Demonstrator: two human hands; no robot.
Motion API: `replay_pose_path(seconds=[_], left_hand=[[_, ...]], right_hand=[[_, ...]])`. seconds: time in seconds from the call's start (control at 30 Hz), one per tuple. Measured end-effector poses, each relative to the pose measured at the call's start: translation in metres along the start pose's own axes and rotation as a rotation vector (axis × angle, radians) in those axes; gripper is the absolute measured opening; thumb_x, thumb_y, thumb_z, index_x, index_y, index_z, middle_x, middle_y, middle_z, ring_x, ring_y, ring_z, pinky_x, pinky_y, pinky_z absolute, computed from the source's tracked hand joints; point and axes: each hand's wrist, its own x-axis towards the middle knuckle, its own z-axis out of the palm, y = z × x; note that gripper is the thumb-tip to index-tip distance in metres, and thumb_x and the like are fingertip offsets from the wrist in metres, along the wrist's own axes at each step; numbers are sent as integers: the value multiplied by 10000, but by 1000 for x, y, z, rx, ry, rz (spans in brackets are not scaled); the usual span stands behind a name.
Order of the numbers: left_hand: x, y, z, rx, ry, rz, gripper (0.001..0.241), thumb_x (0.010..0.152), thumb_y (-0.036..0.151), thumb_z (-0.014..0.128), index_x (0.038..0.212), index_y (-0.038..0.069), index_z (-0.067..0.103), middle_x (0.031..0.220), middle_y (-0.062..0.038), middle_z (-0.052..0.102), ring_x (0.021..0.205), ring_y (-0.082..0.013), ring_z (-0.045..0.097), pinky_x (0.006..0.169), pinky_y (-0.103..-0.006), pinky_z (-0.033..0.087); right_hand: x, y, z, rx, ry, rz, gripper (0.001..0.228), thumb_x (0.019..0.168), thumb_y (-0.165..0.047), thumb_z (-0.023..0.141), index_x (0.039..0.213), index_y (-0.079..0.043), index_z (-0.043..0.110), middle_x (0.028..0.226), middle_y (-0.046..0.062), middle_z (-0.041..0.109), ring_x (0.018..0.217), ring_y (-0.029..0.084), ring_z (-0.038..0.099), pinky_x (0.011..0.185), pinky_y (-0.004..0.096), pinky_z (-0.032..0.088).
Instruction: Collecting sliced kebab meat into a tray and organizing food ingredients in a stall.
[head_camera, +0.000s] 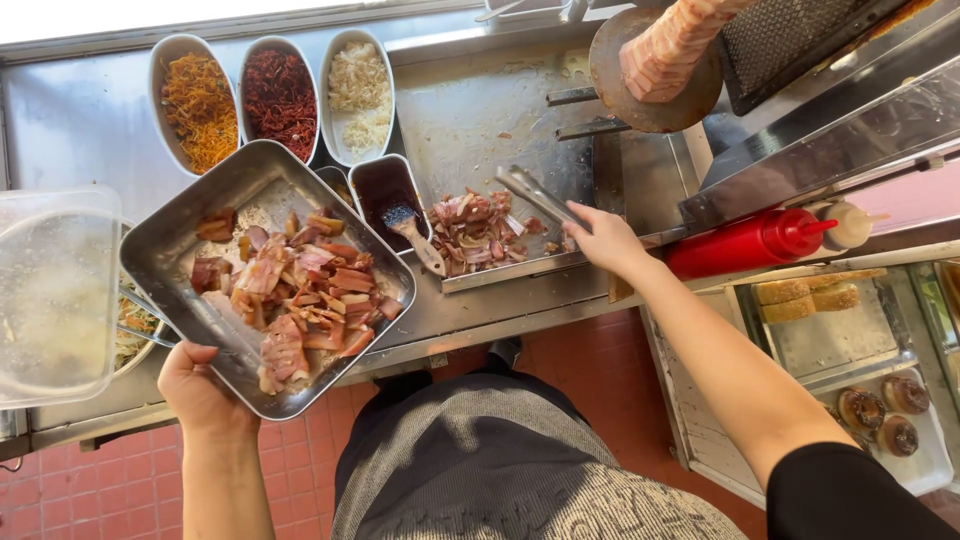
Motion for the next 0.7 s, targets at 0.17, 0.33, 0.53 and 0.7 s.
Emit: replay_pose_path(seconds=[0.17, 0.33, 0.53, 0.7], left_hand=[[-9, -5, 3, -39, -9, 26, 547, 775, 143, 451, 1276, -3, 612, 1291, -124, 663, 1213, -284, 637, 1106, -424, 512], [-10, -20, -17, -52, 18, 31, 483, 797, 132, 461, 1231, 3, 628, 1218, -123, 673, 1123, -278, 650, 1039, -411, 527], [-26, -24, -20, -62, 75, 11, 427, 797, 135, 456, 1163, 6, 633, 1139, -125, 693, 1046, -269, 673, 980, -396, 559], [-35, -27, -26, -57, 131, 13, 424, 801, 142, 451, 1158, -6, 624, 1144, -139, 687, 1052, -282, 673, 990, -414, 558]], right_hand=[[33, -5, 12, -65, -34, -293, 372, 1049, -318, 570, 1363, -128, 632, 1014, 210, 745, 913, 360, 717, 827, 421, 554], [52, -11, 16, -245, -56, -427, 372, 1078, -292, 523, 1372, -67, 560, 947, 221, 712, 869, 416, 697, 791, 478, 536], [53, -31, 1, -265, -281, -655, 505, 1009, -225, 555, 1493, -110, 472, 1004, 249, 658, 957, 431, 628, 826, 494, 501], [56, -36, -12, -317, -483, -732, 429, 974, -186, 593, 1391, -95, 548, 1018, 240, 652, 976, 401, 619, 867, 468, 503]])
